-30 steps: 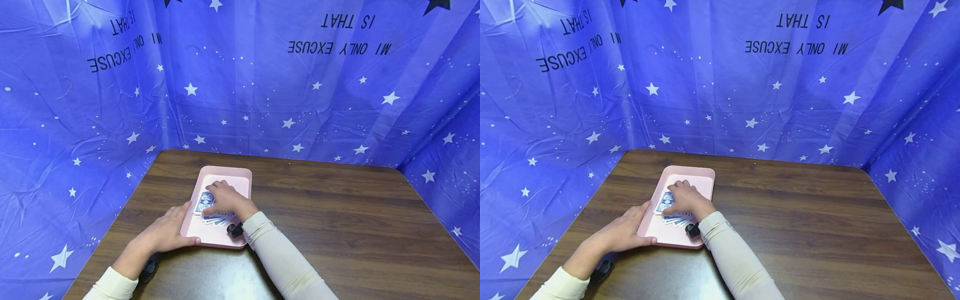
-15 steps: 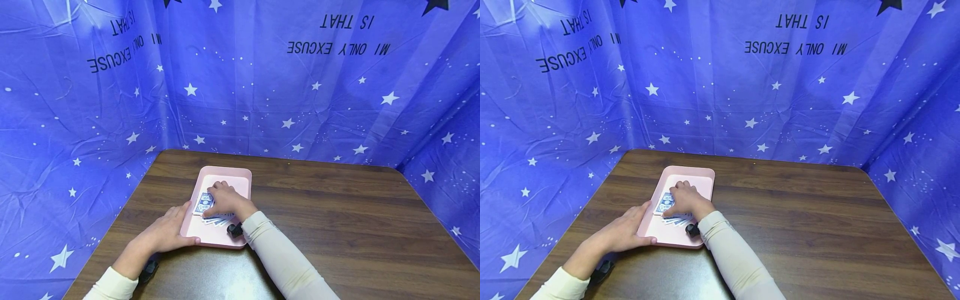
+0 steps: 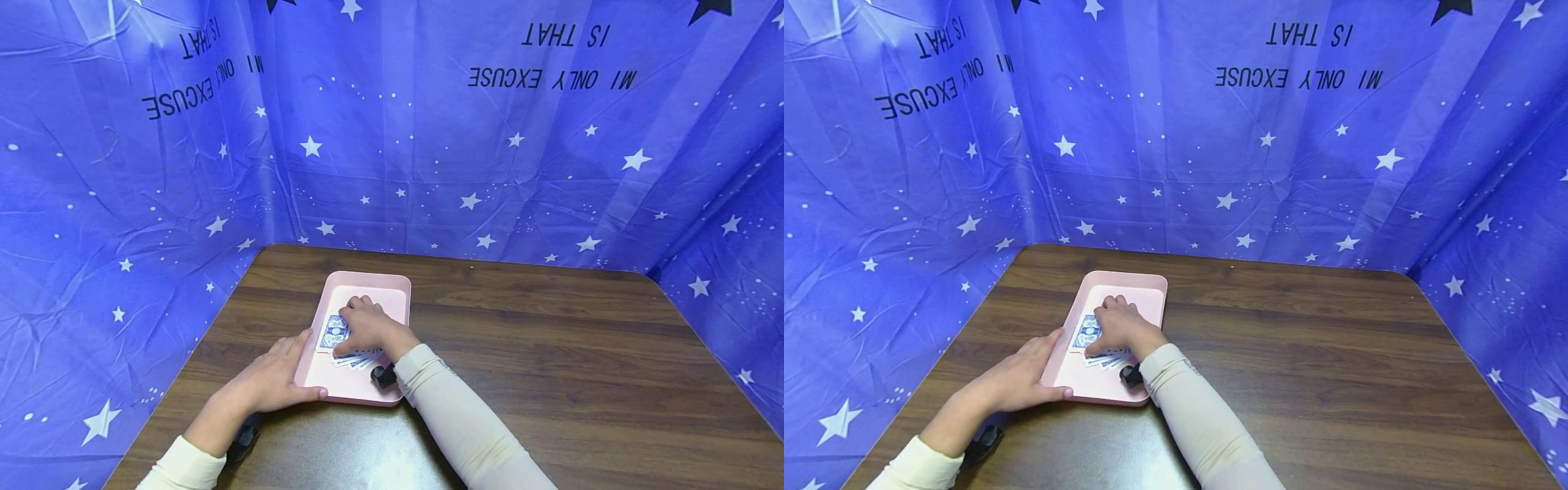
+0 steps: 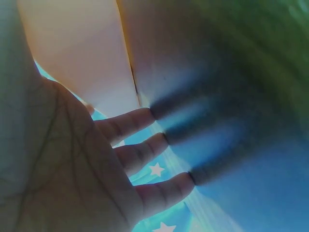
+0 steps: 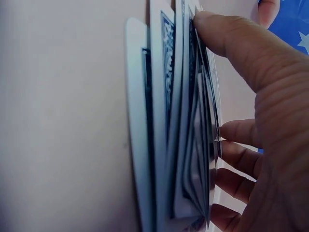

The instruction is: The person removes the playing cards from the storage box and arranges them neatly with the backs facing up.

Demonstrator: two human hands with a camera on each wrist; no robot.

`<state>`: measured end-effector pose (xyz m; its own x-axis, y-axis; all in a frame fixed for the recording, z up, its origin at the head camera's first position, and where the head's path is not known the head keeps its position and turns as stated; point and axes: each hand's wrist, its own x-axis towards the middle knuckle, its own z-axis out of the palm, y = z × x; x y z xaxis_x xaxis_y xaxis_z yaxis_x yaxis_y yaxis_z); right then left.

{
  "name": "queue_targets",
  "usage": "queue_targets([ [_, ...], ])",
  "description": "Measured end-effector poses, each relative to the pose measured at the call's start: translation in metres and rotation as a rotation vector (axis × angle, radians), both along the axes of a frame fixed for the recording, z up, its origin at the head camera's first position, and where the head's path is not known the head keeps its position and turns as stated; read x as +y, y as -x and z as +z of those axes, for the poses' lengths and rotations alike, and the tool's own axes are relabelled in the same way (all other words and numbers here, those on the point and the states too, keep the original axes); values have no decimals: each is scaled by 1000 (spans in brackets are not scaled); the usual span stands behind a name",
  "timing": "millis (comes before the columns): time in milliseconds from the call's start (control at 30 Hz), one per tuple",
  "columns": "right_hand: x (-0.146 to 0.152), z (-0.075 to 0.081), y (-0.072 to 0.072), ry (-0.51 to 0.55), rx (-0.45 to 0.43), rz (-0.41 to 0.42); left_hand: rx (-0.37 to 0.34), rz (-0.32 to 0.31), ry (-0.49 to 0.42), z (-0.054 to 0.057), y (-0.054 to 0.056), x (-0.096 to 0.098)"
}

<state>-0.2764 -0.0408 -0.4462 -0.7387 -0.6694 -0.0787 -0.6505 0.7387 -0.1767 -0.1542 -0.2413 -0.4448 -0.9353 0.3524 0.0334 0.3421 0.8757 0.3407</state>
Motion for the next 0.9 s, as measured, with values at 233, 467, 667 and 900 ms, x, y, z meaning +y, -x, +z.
queue_targets([
  [233,1,0,0,13,-4,5,-13,2,6,0,-1,0],
  [467,2,0,-1,29,-8,0,-13,1,6,1,-1,0],
  [667,3,1,0,49,-26,-1,-14,2,13,0,-1,0],
  [900,4,2,1,51,-27,-1,-17,-1,15,2,-1,0],
])
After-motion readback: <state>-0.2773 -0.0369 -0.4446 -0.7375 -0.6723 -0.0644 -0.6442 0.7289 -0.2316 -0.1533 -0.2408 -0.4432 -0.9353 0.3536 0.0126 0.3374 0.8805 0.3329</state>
